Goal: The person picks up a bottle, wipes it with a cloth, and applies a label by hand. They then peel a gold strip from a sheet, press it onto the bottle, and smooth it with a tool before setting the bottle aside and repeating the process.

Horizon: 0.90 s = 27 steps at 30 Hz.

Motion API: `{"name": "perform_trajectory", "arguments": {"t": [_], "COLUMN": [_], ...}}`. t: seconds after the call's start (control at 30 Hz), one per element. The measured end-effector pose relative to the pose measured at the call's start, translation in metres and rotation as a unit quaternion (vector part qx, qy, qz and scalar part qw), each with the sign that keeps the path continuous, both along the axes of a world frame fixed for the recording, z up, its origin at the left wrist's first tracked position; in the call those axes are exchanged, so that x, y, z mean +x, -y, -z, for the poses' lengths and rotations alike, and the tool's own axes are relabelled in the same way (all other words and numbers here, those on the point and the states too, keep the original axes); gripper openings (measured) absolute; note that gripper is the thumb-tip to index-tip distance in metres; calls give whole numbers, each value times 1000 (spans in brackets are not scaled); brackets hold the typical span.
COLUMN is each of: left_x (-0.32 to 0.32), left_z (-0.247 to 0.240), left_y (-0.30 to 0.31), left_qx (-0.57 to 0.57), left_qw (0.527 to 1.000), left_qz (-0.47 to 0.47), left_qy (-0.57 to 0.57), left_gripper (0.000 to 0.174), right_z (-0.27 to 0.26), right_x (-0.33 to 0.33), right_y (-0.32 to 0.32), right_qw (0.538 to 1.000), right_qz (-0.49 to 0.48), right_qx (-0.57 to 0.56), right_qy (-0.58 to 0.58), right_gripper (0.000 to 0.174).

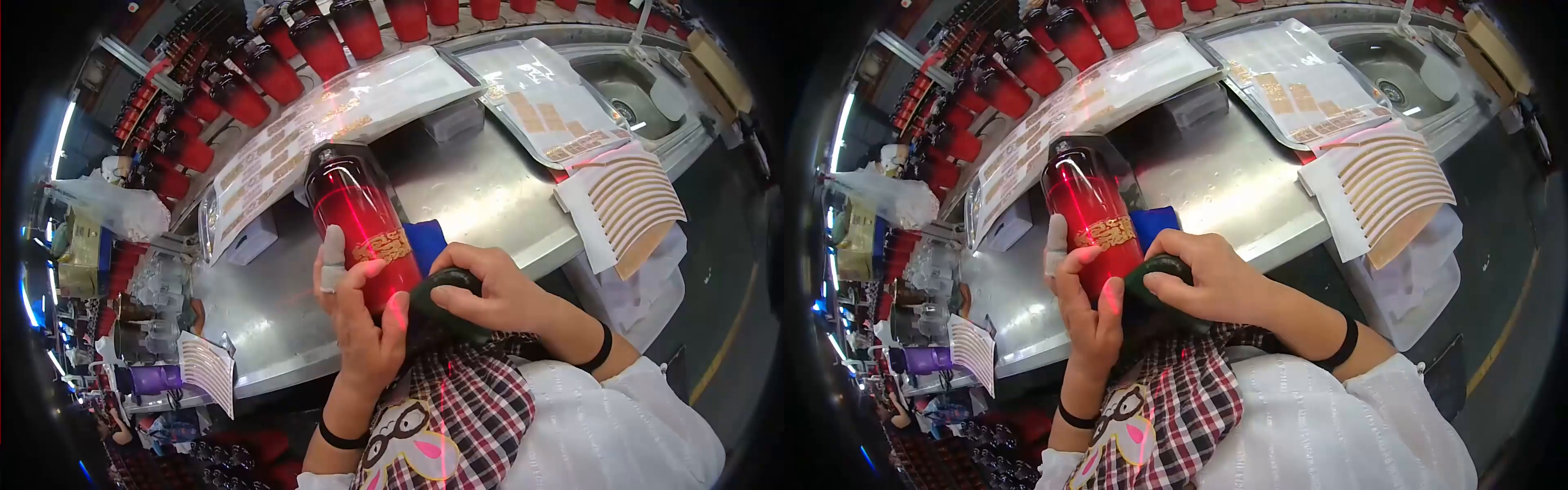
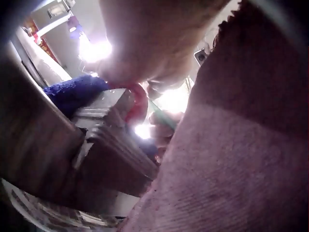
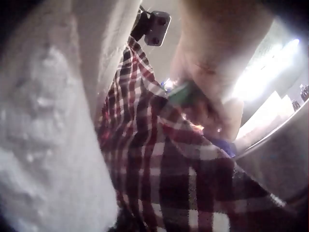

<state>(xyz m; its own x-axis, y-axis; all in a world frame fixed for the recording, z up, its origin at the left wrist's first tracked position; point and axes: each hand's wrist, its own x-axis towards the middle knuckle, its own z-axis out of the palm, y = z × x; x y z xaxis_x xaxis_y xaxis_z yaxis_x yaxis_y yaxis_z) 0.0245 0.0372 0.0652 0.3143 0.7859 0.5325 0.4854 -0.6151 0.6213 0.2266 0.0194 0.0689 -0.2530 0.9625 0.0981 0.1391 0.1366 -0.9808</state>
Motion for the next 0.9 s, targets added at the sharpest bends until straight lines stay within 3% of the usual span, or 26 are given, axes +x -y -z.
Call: {"name": "perform_trajectory", "arguments": {"t": [0.17, 0.67, 0.9], "left_x": [-4, -2, -4], "left_z": [13, 13, 17], "left_y": [0, 4, 2], "left_qx": [-41, -41, -37], "left_qw": [990, 998, 993], "left_qz": [6, -21, -12], "left_qy": [132, 49, 110], "left_gripper": [36, 41, 41], "right_z": [0, 0, 0], "right_x": [0, -2, 0], "right_y": [0, 1, 1], "right_qw": [1000, 1000, 1000], "right_qz": [7, 5, 11], "right_qx": [-11, 14, -1], "right_qy": [10, 15, 17], "right_gripper": [23, 23, 23]}}
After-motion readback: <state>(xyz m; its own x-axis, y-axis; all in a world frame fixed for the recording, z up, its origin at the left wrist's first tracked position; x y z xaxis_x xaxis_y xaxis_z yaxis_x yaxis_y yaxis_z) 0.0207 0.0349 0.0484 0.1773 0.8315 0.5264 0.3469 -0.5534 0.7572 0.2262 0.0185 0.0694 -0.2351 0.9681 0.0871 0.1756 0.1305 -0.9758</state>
